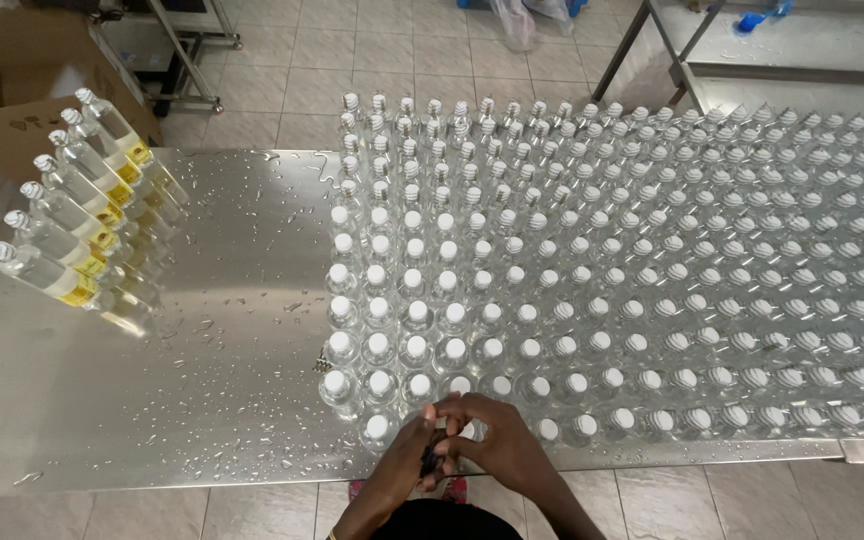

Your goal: The person repeatedly picks up white bottle caps and screws them onto clear plastic bottles arranged in rows on a stainless steel table. The person works methodically across the rows, securing each cap by hand.

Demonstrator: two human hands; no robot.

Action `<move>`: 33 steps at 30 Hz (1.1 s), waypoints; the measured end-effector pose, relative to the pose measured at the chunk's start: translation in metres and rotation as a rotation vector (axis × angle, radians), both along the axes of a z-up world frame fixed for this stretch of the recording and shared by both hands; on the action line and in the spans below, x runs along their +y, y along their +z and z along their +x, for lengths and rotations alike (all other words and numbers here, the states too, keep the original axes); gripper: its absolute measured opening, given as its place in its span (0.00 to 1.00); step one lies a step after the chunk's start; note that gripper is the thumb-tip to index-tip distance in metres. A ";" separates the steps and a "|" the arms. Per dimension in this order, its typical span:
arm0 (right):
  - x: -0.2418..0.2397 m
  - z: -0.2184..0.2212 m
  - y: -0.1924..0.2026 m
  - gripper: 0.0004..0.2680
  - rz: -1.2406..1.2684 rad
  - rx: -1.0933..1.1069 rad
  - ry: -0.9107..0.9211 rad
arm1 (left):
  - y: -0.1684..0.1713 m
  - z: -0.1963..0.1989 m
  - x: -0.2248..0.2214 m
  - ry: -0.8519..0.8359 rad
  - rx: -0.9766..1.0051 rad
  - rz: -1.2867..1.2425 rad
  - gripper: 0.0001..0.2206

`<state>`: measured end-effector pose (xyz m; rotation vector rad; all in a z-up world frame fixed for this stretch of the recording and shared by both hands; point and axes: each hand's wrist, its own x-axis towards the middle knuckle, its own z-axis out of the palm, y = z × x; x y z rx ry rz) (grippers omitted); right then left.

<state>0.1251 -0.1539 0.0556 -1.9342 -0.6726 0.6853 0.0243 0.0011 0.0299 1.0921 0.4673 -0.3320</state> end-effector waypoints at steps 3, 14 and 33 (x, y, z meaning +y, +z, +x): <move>0.000 0.005 0.008 0.07 0.048 0.006 0.018 | -0.019 0.002 -0.001 -0.039 -0.068 0.015 0.24; 0.001 0.037 -0.005 0.09 -0.045 0.048 -0.219 | -0.027 0.020 0.028 -0.099 -0.113 0.212 0.33; -0.027 0.061 -0.084 0.15 -0.181 -0.335 0.155 | -0.029 0.034 0.011 0.019 -0.055 0.077 0.35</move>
